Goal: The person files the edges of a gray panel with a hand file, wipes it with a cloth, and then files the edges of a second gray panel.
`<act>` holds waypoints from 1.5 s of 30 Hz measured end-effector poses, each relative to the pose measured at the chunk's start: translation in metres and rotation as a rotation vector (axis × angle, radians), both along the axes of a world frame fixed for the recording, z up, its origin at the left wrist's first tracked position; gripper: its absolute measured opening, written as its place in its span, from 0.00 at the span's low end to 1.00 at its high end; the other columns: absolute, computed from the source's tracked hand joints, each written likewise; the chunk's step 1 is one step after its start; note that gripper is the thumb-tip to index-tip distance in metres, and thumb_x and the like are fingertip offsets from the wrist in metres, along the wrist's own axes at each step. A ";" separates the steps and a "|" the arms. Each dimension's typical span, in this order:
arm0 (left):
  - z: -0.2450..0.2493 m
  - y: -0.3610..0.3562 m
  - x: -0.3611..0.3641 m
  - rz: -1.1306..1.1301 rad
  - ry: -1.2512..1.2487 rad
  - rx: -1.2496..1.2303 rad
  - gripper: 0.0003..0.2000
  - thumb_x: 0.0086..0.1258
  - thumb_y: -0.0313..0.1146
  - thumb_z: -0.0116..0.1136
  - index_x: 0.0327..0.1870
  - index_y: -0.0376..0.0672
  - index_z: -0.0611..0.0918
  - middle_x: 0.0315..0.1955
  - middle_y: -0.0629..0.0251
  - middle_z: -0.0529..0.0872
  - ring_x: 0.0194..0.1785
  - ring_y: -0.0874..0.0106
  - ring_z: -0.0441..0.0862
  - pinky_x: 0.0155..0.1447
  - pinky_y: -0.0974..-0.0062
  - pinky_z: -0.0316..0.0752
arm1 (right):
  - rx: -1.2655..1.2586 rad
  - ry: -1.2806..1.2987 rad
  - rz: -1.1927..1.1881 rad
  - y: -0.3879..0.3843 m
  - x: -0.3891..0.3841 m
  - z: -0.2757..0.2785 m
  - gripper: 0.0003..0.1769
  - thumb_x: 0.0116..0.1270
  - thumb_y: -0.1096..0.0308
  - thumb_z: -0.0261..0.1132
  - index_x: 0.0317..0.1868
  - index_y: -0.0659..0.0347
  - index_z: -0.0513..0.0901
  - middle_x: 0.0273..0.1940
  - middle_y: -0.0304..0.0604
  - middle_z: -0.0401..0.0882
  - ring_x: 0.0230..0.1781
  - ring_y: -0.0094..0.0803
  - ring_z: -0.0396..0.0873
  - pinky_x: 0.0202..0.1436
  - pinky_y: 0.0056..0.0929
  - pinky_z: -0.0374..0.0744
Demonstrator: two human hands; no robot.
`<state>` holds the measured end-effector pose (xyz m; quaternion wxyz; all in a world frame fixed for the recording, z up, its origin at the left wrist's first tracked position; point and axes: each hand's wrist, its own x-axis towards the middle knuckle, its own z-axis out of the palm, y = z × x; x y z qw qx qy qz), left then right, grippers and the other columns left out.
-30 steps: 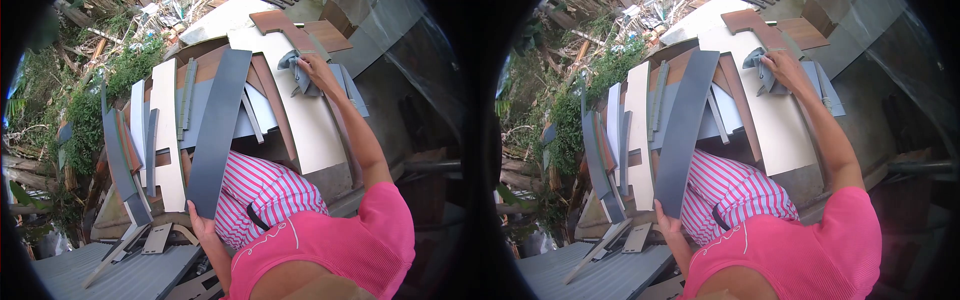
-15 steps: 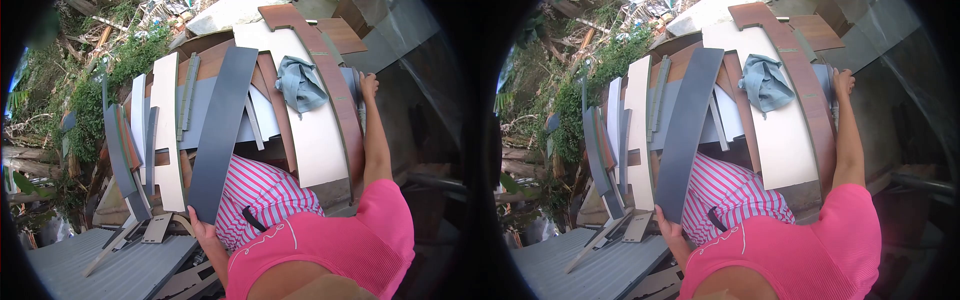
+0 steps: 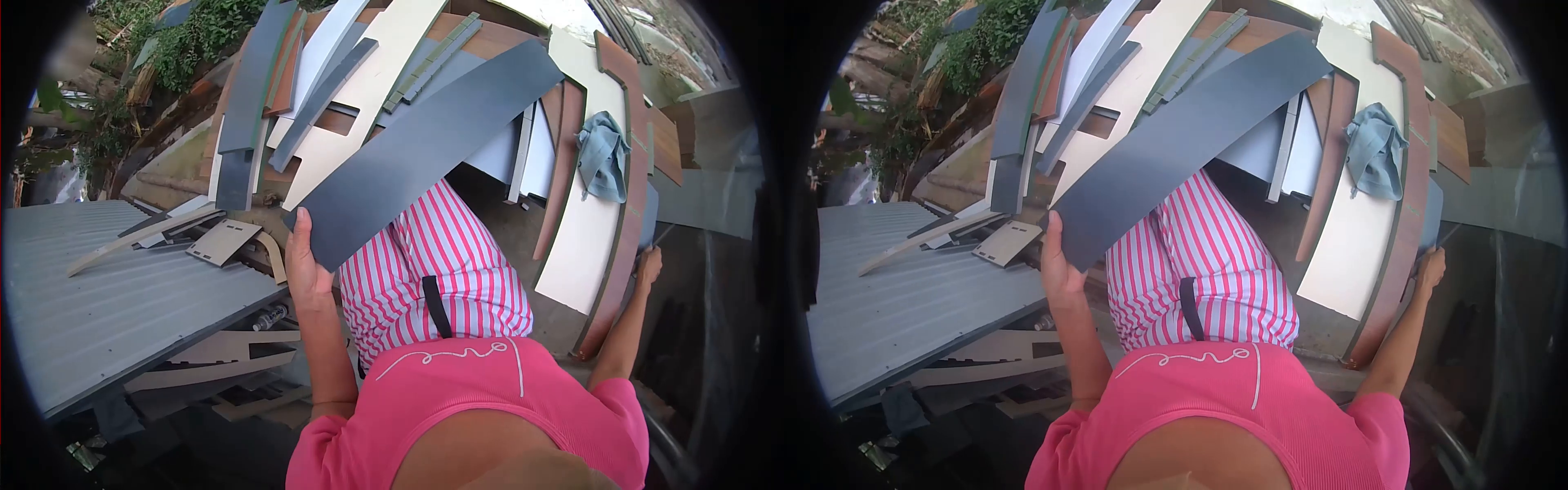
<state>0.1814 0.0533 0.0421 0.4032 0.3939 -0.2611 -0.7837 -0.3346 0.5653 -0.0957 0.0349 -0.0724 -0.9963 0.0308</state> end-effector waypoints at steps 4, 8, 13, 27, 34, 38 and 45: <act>0.039 0.000 0.013 0.115 -0.148 -0.198 0.18 0.74 0.39 0.60 0.56 0.34 0.78 0.48 0.61 0.85 0.48 0.74 0.83 0.55 0.76 0.78 | -0.140 -0.014 0.241 0.088 -0.084 -0.044 0.22 0.72 0.56 0.57 0.57 0.64 0.79 0.43 0.54 0.86 0.45 0.47 0.84 0.49 0.40 0.80; 0.072 0.003 0.013 0.150 -0.290 -0.441 0.20 0.74 0.38 0.60 0.59 0.31 0.77 0.50 0.60 0.84 0.51 0.72 0.82 0.57 0.74 0.76 | -1.328 0.069 0.156 -0.013 -0.063 0.074 0.15 0.77 0.62 0.57 0.53 0.64 0.78 0.31 0.35 0.73 0.31 0.20 0.72 0.33 0.19 0.73; 0.075 0.012 -0.003 0.096 -0.456 -0.665 0.19 0.70 0.36 0.66 0.54 0.32 0.80 0.44 0.64 0.85 0.46 0.78 0.79 0.54 0.78 0.73 | -1.603 -0.435 0.503 -0.056 -0.117 0.164 0.21 0.78 0.59 0.57 0.64 0.63 0.70 0.43 0.39 0.75 0.32 0.23 0.73 0.36 0.23 0.77; 0.072 0.021 0.003 -0.192 -0.506 -0.704 0.22 0.71 0.38 0.66 0.57 0.31 0.78 0.42 0.59 0.87 0.46 0.78 0.81 0.52 0.79 0.76 | -0.703 -0.319 1.226 -0.364 0.249 0.225 0.32 0.74 0.68 0.59 0.76 0.50 0.61 0.50 0.50 0.79 0.30 0.33 0.75 0.41 0.32 0.78; 0.060 0.030 0.005 -0.185 -0.575 -0.773 0.21 0.69 0.37 0.66 0.56 0.30 0.79 0.39 0.53 0.88 0.45 0.72 0.85 0.51 0.74 0.77 | -0.167 -0.192 1.900 -0.359 0.282 0.254 0.44 0.60 0.80 0.67 0.73 0.31 0.67 0.33 0.42 0.73 0.27 0.35 0.78 0.27 0.38 0.78; 0.064 0.034 0.005 -0.190 -0.556 -0.726 0.20 0.69 0.36 0.66 0.55 0.29 0.79 0.41 0.53 0.88 0.46 0.72 0.85 0.51 0.74 0.77 | 0.000 -0.126 1.910 -0.362 0.261 0.249 0.42 0.61 0.78 0.68 0.72 0.29 0.68 0.34 0.42 0.75 0.27 0.36 0.79 0.28 0.38 0.78; 0.059 0.036 0.007 -0.166 -0.589 -0.741 0.21 0.69 0.36 0.67 0.56 0.29 0.78 0.40 0.54 0.88 0.45 0.73 0.84 0.51 0.76 0.77 | 0.089 0.112 1.737 -0.381 0.164 0.205 0.40 0.66 0.76 0.62 0.73 0.27 0.65 0.28 0.40 0.68 0.25 0.37 0.76 0.27 0.38 0.78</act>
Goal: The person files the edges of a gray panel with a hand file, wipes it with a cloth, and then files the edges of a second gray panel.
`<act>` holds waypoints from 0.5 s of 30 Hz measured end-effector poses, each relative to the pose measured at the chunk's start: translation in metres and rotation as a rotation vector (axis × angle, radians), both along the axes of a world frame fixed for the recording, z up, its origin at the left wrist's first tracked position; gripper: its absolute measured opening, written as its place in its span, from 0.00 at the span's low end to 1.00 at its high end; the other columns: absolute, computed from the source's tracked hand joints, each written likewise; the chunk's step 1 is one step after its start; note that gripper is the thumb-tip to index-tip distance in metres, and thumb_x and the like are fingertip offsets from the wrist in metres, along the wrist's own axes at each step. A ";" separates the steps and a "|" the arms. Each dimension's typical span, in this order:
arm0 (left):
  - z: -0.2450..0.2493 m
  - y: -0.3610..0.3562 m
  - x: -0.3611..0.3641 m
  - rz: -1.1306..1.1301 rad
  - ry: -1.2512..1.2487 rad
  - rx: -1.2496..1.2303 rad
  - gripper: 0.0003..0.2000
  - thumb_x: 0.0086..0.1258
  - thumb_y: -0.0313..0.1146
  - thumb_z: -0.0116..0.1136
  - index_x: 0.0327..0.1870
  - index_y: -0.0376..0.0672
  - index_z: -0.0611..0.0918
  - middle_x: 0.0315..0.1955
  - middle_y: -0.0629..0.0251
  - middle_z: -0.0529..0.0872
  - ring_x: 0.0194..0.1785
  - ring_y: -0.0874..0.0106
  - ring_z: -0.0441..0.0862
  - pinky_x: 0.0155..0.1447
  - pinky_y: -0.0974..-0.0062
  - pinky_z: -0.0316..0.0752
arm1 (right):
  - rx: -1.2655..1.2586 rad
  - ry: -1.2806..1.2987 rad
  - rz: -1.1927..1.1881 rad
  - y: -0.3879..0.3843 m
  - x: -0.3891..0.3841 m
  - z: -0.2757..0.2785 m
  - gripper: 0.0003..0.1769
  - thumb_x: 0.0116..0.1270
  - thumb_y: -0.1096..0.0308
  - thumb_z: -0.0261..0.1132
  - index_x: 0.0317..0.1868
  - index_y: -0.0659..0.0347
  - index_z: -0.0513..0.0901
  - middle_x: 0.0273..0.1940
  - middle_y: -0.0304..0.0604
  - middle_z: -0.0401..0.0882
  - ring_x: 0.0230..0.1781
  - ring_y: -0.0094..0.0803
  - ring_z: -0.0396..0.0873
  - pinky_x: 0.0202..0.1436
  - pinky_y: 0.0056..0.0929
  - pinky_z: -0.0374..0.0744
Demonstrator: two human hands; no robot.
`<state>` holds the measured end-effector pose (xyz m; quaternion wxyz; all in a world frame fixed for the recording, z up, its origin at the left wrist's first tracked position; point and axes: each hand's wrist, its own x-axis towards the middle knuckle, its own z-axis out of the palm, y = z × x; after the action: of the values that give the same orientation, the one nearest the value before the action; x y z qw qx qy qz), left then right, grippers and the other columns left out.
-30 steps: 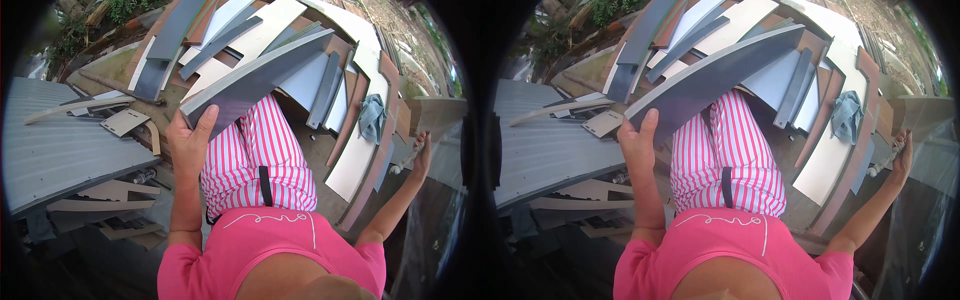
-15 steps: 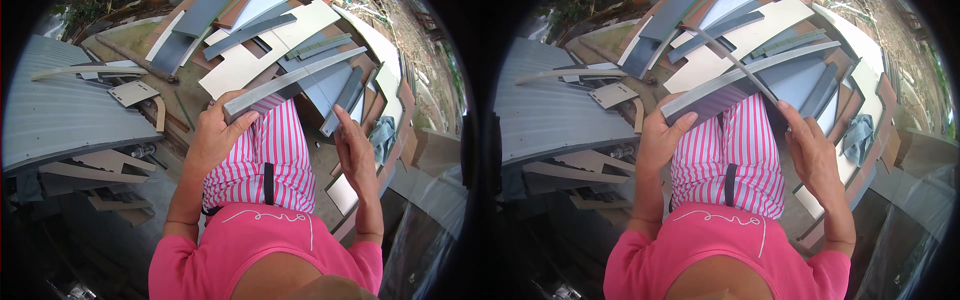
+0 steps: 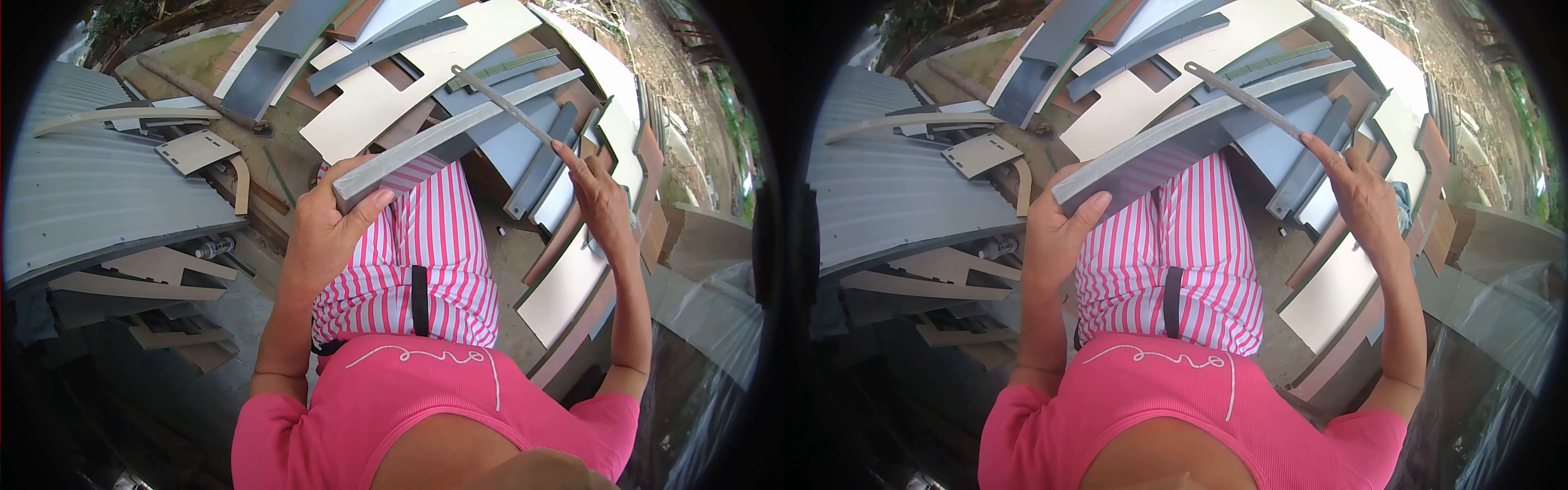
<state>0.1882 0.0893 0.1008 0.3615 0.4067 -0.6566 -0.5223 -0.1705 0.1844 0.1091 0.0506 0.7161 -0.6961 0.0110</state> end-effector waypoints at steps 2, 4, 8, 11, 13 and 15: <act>0.000 0.001 0.000 0.001 0.006 0.006 0.21 0.69 0.36 0.67 0.56 0.30 0.79 0.41 0.54 0.88 0.45 0.73 0.85 0.51 0.76 0.77 | -0.005 0.023 -0.046 -0.006 -0.036 -0.012 0.38 0.68 0.74 0.60 0.74 0.27 0.64 0.29 0.41 0.70 0.25 0.39 0.77 0.29 0.40 0.79; 0.001 0.003 -0.001 -0.001 0.011 0.007 0.21 0.69 0.35 0.67 0.56 0.30 0.79 0.41 0.54 0.88 0.45 0.73 0.85 0.51 0.76 0.77 | -0.015 0.045 -0.096 -0.010 -0.089 -0.032 0.37 0.70 0.71 0.59 0.74 0.27 0.63 0.29 0.42 0.71 0.26 0.42 0.78 0.31 0.43 0.80; 0.002 0.006 -0.002 -0.021 -0.004 -0.035 0.20 0.69 0.35 0.67 0.57 0.32 0.79 0.42 0.54 0.88 0.45 0.74 0.84 0.50 0.76 0.77 | 0.134 0.157 -0.520 -0.015 -0.169 -0.046 0.32 0.76 0.69 0.53 0.76 0.33 0.60 0.38 0.51 0.81 0.33 0.47 0.82 0.38 0.48 0.76; 0.001 0.006 -0.001 0.004 -0.022 -0.032 0.20 0.69 0.35 0.67 0.57 0.32 0.79 0.43 0.54 0.88 0.45 0.75 0.84 0.50 0.76 0.77 | -0.015 -0.058 -0.363 -0.024 -0.121 -0.028 0.31 0.75 0.70 0.54 0.75 0.35 0.63 0.40 0.49 0.81 0.34 0.45 0.81 0.39 0.47 0.77; 0.000 0.005 0.002 -0.004 -0.047 -0.031 0.20 0.69 0.35 0.67 0.57 0.32 0.79 0.43 0.54 0.88 0.45 0.75 0.84 0.51 0.76 0.77 | -0.051 -0.235 -0.077 -0.020 -0.039 -0.003 0.36 0.69 0.72 0.63 0.73 0.31 0.66 0.35 0.44 0.77 0.35 0.44 0.81 0.39 0.45 0.79; -0.003 0.004 0.002 0.007 -0.027 0.015 0.21 0.69 0.36 0.67 0.58 0.34 0.80 0.44 0.56 0.88 0.48 0.73 0.85 0.52 0.78 0.76 | 0.083 -0.051 0.255 -0.012 -0.006 0.002 0.39 0.67 0.74 0.63 0.73 0.25 0.64 0.35 0.42 0.76 0.34 0.38 0.82 0.36 0.39 0.81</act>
<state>0.1902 0.0938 0.0980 0.3514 0.4189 -0.6561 -0.5202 -0.1770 0.1721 0.1111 0.0016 0.7999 -0.6002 0.0066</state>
